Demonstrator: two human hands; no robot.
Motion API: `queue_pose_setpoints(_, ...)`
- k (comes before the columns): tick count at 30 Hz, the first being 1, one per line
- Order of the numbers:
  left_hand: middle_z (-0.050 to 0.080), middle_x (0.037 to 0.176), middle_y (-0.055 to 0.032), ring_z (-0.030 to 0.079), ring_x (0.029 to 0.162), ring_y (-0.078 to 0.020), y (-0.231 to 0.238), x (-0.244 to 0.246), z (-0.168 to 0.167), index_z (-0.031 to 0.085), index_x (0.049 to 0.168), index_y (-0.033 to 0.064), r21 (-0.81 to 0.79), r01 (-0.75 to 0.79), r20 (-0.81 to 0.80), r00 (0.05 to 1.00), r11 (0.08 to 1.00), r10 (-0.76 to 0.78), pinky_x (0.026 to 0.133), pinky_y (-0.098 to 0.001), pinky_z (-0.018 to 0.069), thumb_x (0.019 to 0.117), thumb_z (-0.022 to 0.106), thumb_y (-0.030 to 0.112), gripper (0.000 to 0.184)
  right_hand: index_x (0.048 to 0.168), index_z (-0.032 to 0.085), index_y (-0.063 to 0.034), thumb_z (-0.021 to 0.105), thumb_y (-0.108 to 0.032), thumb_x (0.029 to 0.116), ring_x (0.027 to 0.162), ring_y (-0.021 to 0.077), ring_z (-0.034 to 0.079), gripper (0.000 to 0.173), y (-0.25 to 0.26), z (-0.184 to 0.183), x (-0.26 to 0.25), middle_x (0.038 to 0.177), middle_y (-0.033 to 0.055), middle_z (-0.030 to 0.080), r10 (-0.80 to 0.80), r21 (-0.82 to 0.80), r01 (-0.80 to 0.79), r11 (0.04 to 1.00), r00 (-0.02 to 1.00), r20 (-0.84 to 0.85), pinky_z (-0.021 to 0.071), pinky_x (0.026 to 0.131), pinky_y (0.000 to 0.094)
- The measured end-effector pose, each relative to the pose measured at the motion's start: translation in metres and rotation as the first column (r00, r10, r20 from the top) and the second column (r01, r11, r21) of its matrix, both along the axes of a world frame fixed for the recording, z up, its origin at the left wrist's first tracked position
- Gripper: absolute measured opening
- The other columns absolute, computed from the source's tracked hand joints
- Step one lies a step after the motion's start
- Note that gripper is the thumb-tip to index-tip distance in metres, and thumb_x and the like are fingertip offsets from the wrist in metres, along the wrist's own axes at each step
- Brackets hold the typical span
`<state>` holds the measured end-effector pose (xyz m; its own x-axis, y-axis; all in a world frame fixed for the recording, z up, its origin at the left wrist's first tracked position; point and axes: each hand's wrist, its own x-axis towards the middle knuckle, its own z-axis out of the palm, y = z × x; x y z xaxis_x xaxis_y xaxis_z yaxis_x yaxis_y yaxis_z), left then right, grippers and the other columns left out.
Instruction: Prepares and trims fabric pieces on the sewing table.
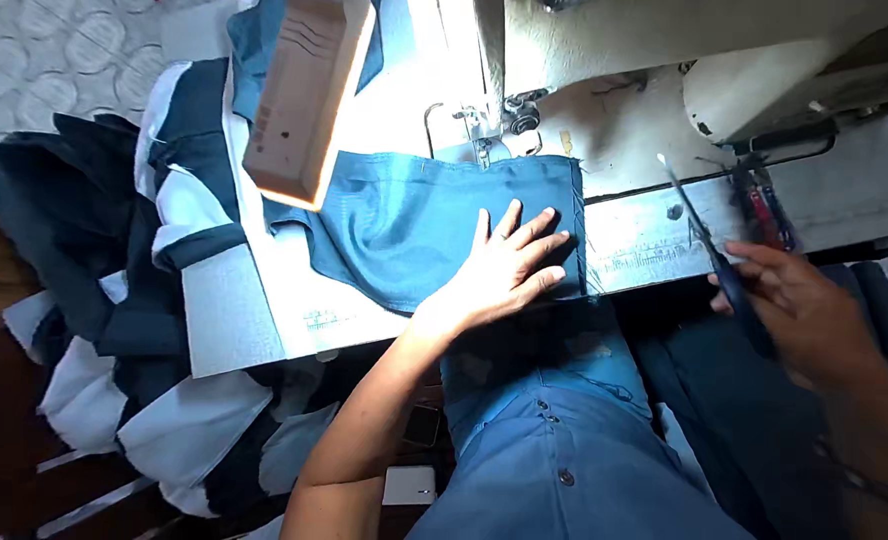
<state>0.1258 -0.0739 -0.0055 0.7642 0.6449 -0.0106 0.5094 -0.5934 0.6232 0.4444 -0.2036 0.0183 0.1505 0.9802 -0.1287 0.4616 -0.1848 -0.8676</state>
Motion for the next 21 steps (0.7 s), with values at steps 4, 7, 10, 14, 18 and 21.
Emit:
queue_pose_setpoints(4, 0.067, 0.133, -0.0108, 0.047, 0.139, -0.0437, -0.006, -0.016, 0.009, 0.079, 0.110, 0.0144, 0.097, 0.109, 0.095, 0.988, 0.989, -0.118, 0.113, -0.0688, 0.0292, 0.0943, 0.063, 0.045, 0.038, 0.137, 0.061, -0.0348, 0.073, -0.046, 0.0902, 0.086, -0.0017, 0.067, 0.050, -0.050, -0.006, -0.006, 0.110, -0.0135, 0.072, 0.113, -0.035, -0.166, 0.986, 0.800, -0.589, 0.0563, 0.072, 0.0140)
queue_pose_setpoints(7, 0.075, 0.110, -0.0106, 0.062, 0.119, -0.0365, -0.002, -0.003, -0.005, 0.080, 0.092, 0.0102, 0.205, 0.125, 0.145, 0.977, 0.971, -0.157, 0.098, -0.0558, 0.0431, 0.0937, 0.067, 0.022, 0.018, 0.142, 0.056, -0.0325, 0.067, -0.053, 0.0930, 0.091, -0.0032, 0.066, 0.054, -0.074, -0.016, -0.031, 0.115, -0.0136, 0.069, 0.207, 0.026, -0.270, 0.962, 0.669, -0.714, 0.0556, 0.074, 0.0124)
queue_pose_setpoints(10, 0.074, 0.112, -0.0133, 0.061, 0.121, -0.0388, 0.003, 0.012, -0.014, 0.077, 0.087, 0.0081, 0.188, 0.075, 0.126, 0.987, 0.979, -0.099, 0.097, -0.0588, 0.0419, 0.0927, 0.067, 0.024, 0.020, 0.144, 0.050, -0.0294, 0.061, -0.064, 0.0921, 0.088, -0.0037, 0.062, 0.064, -0.093, -0.030, -0.053, 0.109, -0.0134, 0.064, 0.235, 0.042, -0.280, 0.959, 0.702, -0.673, 0.0527, 0.072, 0.0127)
queue_pose_setpoints(14, 0.058, 0.142, -0.0215, 0.034, 0.146, -0.0513, 0.008, 0.031, -0.024, 0.076, 0.095, 0.0108, 0.079, -0.045, 0.118, 0.992, 0.996, 0.035, 0.113, -0.0788, 0.0130, 0.0902, 0.071, 0.035, 0.025, 0.143, 0.047, -0.0056, 0.060, -0.063, 0.0940, 0.088, -0.0082, 0.060, 0.076, -0.108, -0.043, -0.072, 0.111, -0.0048, 0.066, 0.167, 0.037, -0.164, 0.986, 0.924, -0.345, 0.0517, 0.075, 0.0112)
queue_pose_setpoints(18, 0.041, 0.160, -0.0181, 0.020, 0.154, -0.0479, 0.005, 0.035, -0.027, 0.064, 0.136, 0.0131, 0.048, -0.139, 0.057, 0.989, 0.989, 0.136, 0.113, -0.0795, -0.0007, 0.0893, 0.070, 0.046, 0.057, 0.139, 0.048, 0.0041, 0.062, -0.056, 0.0947, 0.086, -0.0091, 0.058, 0.076, -0.108, -0.051, -0.082, 0.109, 0.0007, 0.067, 0.077, 0.042, -0.068, 0.997, 0.963, -0.257, 0.0499, 0.076, 0.0100)
queue_pose_setpoints(21, 0.040, 0.161, -0.0153, 0.019, 0.154, -0.0461, -0.002, 0.034, -0.027, 0.052, 0.149, 0.0097, 0.048, -0.182, 0.054, 0.982, 0.982, 0.180, 0.112, -0.0809, -0.0015, 0.0883, 0.070, 0.047, 0.074, 0.138, 0.050, 0.0065, 0.063, -0.052, 0.0933, 0.084, -0.0086, 0.058, 0.075, -0.099, -0.054, -0.085, 0.102, -0.0004, 0.066, 0.027, 0.004, -0.026, 1.000, 0.964, -0.265, 0.0498, 0.074, 0.0103)
